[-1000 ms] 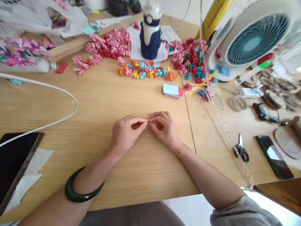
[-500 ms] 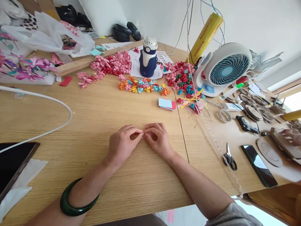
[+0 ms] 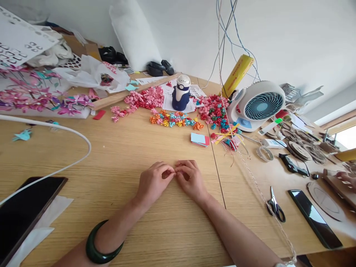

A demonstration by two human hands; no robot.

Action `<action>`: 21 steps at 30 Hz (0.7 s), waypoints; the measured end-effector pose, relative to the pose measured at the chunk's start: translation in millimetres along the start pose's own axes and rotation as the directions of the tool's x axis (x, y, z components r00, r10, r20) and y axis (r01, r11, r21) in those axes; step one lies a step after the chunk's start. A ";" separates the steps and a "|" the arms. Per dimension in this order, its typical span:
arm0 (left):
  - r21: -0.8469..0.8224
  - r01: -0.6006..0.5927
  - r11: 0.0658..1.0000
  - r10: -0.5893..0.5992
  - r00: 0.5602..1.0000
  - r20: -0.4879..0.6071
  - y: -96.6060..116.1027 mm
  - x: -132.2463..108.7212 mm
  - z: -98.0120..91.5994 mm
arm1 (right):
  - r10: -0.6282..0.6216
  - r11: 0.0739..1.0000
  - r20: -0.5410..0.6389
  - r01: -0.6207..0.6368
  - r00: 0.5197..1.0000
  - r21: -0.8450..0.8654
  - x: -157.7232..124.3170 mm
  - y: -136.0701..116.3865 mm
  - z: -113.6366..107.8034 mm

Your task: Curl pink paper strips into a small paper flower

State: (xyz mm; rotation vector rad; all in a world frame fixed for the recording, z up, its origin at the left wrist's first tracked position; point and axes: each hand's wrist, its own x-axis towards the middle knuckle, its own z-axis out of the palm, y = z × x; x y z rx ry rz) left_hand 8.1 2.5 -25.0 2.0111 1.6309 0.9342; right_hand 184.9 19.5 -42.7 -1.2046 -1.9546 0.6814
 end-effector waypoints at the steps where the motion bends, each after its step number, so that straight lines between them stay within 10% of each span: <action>1: 0.005 -0.004 1.000 0.004 1.000 0.002 0.2 0.3 -0.4 | -0.007 1.000 0.000 0.007 1.000 0.002 0.3 0.5 -0.3; 21: 0.059 -0.086 0.995 0.086 0.996 -0.001 -4.4 9.2 -9.3 | -0.065 0.995 0.044 0.062 0.997 0.081 1.3 -5.0 -4.4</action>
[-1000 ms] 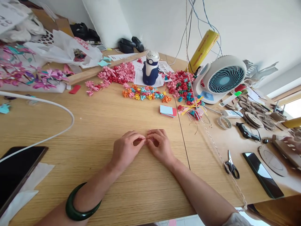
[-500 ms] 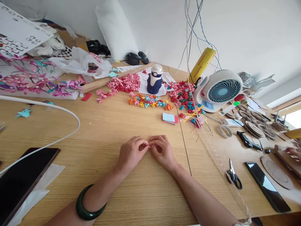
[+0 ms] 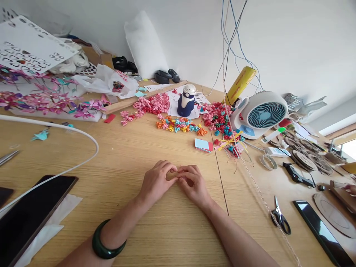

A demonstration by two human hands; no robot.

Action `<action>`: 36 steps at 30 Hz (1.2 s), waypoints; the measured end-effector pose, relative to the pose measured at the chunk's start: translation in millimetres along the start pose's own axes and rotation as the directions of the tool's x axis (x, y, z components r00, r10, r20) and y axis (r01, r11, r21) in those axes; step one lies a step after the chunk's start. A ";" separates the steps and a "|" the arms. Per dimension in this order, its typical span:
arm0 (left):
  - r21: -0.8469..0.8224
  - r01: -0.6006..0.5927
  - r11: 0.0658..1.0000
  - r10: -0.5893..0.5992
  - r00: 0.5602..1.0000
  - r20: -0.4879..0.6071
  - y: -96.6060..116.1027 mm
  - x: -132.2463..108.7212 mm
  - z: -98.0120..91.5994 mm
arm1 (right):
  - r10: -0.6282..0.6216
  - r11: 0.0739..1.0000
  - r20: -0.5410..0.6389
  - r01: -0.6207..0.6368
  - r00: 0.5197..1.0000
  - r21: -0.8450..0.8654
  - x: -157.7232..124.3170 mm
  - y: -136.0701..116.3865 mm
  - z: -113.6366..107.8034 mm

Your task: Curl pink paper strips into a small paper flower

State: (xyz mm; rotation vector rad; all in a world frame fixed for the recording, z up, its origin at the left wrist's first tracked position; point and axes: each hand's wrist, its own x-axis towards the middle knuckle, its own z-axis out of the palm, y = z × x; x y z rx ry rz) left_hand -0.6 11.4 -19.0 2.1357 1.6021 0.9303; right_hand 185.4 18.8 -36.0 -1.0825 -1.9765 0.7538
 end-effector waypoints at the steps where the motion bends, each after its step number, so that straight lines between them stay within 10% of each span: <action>1: 0.000 -0.007 1.000 0.007 1.000 0.008 -0.9 0.4 -0.4 | -0.002 1.000 0.002 0.002 1.000 0.005 -0.2 -0.7 0.7; 18: 0.212 -0.328 0.921 0.341 0.940 -0.027 -2.5 0.2 -3.5 | 0.058 0.985 0.131 -0.078 0.990 0.153 7.7 9.6 -10.8; 25: -0.316 0.004 0.949 0.022 0.997 0.079 -5.3 1.4 3.3 | 0.133 0.959 0.026 -0.135 0.991 0.248 6.5 3.3 -3.3; 36: -0.788 0.521 0.329 -0.368 0.839 0.401 8.3 -0.7 -0.5 | 0.348 0.755 0.001 -0.280 0.938 0.593 9.6 0.1 0.7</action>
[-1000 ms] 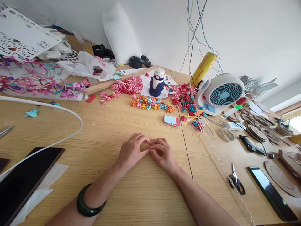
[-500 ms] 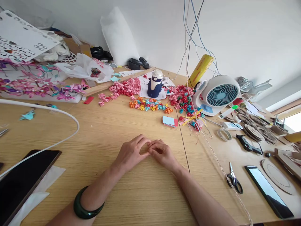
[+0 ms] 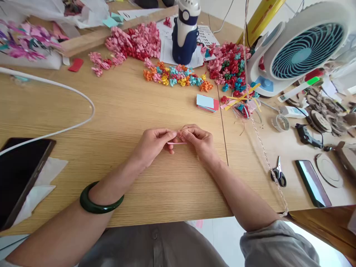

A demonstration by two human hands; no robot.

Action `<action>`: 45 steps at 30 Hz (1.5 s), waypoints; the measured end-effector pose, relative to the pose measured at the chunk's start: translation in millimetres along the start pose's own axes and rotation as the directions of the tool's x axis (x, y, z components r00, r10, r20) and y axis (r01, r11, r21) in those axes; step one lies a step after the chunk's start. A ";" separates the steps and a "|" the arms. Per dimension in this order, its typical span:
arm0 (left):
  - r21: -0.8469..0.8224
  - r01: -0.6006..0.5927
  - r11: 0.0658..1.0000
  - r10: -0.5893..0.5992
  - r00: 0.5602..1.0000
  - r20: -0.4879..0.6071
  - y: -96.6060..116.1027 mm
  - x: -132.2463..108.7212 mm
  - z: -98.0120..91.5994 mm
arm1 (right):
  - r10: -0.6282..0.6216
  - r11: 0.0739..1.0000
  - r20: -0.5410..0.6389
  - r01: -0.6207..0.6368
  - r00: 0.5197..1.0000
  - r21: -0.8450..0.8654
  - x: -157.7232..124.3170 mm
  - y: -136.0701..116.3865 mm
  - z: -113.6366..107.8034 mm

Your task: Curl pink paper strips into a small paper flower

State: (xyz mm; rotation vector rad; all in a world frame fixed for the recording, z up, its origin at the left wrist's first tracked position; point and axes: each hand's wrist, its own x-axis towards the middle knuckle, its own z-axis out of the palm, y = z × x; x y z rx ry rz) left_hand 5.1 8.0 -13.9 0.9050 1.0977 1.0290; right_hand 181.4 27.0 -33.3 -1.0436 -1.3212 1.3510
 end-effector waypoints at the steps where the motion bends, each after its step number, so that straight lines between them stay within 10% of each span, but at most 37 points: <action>1: -0.033 0.023 0.999 -0.022 1.000 0.008 0.5 -1.2 0.4 | -0.004 1.000 -0.003 0.004 1.000 0.016 0.0 -0.6 0.4; 13: -0.213 0.163 0.963 -0.155 0.986 0.054 4.4 -1.3 1.6 | -0.078 0.996 -0.019 0.077 0.997 -0.048 -5.7 -2.0 7.0; 18: -0.219 0.115 0.969 -0.109 0.993 0.041 3.6 -2.9 2.5 | 0.046 0.999 -0.017 -0.046 0.999 0.014 -6.8 -4.8 9.0; 33: 0.043 -0.142 0.989 0.146 0.982 -0.116 3.5 -1.5 2.9 | -0.123 0.968 0.085 0.139 0.989 -0.207 -2.8 -2.0 4.2; 45: 0.159 -0.145 0.977 0.168 0.975 -0.145 -0.5 -1.5 3.5 | -0.399 0.697 0.107 0.376 0.911 -0.611 -7.7 -4.0 4.3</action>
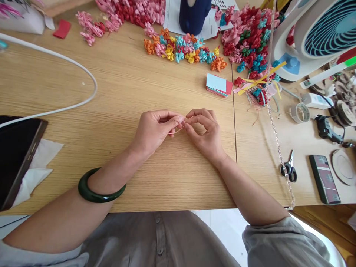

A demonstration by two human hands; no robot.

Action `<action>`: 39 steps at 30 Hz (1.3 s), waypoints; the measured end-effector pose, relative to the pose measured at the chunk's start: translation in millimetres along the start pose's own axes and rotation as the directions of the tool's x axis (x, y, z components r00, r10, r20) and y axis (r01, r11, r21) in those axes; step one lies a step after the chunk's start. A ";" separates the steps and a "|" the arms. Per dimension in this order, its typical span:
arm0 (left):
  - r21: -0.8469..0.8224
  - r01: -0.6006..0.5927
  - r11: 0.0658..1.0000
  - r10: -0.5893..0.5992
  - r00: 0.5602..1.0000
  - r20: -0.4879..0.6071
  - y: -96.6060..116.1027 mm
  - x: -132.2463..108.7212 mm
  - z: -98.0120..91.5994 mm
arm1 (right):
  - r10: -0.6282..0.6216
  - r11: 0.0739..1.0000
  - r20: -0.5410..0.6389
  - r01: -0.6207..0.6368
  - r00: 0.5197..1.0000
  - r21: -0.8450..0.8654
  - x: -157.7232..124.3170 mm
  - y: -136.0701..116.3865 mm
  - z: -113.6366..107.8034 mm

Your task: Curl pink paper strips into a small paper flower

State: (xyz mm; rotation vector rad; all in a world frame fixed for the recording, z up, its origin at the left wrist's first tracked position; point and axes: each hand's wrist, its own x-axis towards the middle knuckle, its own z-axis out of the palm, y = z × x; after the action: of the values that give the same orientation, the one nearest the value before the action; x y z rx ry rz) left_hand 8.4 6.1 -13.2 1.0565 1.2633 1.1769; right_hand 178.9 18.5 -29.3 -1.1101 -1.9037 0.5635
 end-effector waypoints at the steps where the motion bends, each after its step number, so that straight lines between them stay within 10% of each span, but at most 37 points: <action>1: -0.001 0.000 1.000 0.000 1.000 0.003 -0.7 -0.2 -0.1 | -0.005 1.000 0.004 0.005 1.000 0.008 -0.1 0.0 0.2; 28: 0.012 0.024 1.000 -0.024 0.999 0.048 -2.0 -0.4 -4.5 | 0.069 0.985 0.058 -0.077 0.996 0.151 1.6 0.8 -1.4; 39: 0.316 -0.247 0.916 0.263 0.965 -0.008 5.3 -5.4 -4.8 | 0.047 0.994 0.038 -0.050 0.998 0.093 2.2 3.7 -0.7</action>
State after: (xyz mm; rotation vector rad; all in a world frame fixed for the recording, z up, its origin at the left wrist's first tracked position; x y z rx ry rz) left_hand 3.6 1.2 -7.5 1.4702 1.4142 1.2279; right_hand 180.7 22.2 -30.6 -1.0948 -1.8651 0.6966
